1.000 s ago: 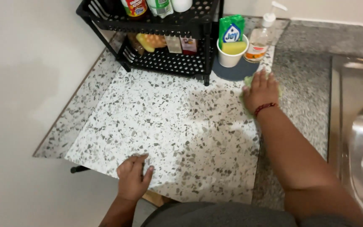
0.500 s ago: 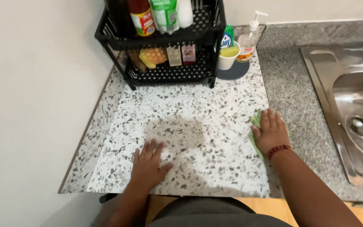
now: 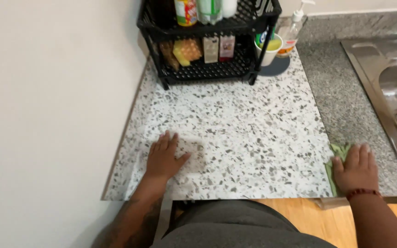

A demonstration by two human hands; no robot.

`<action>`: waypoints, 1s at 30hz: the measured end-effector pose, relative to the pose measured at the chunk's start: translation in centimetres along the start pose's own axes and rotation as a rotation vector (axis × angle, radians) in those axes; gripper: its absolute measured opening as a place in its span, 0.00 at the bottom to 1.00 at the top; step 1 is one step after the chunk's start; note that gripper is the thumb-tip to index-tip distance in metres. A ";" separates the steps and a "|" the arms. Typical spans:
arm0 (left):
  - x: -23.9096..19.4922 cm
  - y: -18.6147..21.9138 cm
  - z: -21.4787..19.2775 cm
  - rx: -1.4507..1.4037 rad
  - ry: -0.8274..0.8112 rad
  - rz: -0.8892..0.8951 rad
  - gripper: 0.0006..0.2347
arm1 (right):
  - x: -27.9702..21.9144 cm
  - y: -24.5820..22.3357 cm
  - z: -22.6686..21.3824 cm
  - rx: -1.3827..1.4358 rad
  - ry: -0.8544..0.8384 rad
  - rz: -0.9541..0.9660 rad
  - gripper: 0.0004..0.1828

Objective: The person wipes a speckled kitchen countertop with a green cloth. They move a black spice rack to clean underneath it, then wipe the area around the sink and a dish rack. The person continues wiping the countertop near a kettle and an electric stove.

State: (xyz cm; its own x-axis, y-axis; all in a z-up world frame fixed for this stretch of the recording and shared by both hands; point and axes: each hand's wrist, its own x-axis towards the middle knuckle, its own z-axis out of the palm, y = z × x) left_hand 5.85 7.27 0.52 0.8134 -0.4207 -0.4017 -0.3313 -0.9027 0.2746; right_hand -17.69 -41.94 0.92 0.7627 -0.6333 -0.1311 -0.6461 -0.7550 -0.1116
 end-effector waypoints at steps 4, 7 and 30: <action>-0.6 -2.1 0.7 -0.052 0.053 0.012 0.40 | -0.2 0.3 3.3 -0.034 0.034 -0.018 0.45; -1.4 -1.4 0.2 -0.047 0.029 -0.010 0.39 | -1.6 -4.3 2.6 -0.169 -0.017 -0.122 0.45; -2.8 -0.4 -1.4 -0.099 0.059 -0.026 0.36 | -4.8 -21.1 2.4 -0.074 -0.342 -0.897 0.31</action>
State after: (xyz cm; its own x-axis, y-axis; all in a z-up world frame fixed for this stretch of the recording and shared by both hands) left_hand 4.36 8.90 2.79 0.8489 -0.3888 -0.3580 -0.2634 -0.8985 0.3513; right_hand -7.76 -22.61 1.56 0.9150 0.2598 -0.3087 0.1858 -0.9504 -0.2492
